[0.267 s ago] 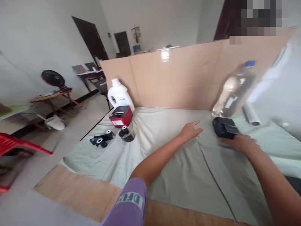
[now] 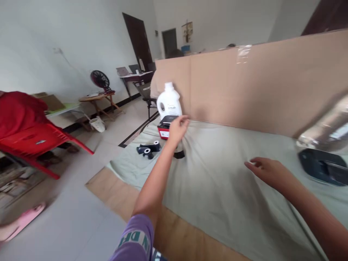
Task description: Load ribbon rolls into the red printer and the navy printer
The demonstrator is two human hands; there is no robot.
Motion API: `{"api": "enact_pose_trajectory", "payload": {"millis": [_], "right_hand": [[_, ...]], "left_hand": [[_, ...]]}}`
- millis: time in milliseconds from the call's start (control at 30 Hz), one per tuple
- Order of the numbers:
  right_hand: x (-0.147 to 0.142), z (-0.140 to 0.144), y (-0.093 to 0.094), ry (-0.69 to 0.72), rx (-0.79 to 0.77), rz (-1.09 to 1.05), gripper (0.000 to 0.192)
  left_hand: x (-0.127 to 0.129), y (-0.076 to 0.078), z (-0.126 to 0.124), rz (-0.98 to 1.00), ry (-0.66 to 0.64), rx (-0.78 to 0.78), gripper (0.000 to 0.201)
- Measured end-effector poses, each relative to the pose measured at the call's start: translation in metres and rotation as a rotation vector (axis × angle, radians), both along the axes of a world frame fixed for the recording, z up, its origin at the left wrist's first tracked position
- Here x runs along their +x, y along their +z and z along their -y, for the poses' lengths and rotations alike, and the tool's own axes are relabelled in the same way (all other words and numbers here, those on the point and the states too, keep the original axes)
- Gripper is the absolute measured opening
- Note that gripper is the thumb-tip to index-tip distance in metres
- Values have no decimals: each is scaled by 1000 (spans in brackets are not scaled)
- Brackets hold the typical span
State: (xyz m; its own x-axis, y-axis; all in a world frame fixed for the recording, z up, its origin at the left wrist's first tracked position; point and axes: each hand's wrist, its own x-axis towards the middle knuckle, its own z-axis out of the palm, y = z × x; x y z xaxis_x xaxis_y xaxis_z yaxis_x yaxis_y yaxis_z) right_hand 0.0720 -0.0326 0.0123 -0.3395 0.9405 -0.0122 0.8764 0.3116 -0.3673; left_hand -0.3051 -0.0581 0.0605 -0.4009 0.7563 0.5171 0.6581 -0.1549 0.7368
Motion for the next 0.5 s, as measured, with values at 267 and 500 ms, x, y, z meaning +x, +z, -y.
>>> {"api": "enact_pose_trajectory", "payload": {"millis": [267,500], "right_hand": [[-265,-31,-5,306,-214,-726,60],[-357,-67,-48,459,-267,-812,120]], "left_hand": [[-137,-45,2,201,402,-313,26],[-147,-56,-9,198,327,-292,32]]}}
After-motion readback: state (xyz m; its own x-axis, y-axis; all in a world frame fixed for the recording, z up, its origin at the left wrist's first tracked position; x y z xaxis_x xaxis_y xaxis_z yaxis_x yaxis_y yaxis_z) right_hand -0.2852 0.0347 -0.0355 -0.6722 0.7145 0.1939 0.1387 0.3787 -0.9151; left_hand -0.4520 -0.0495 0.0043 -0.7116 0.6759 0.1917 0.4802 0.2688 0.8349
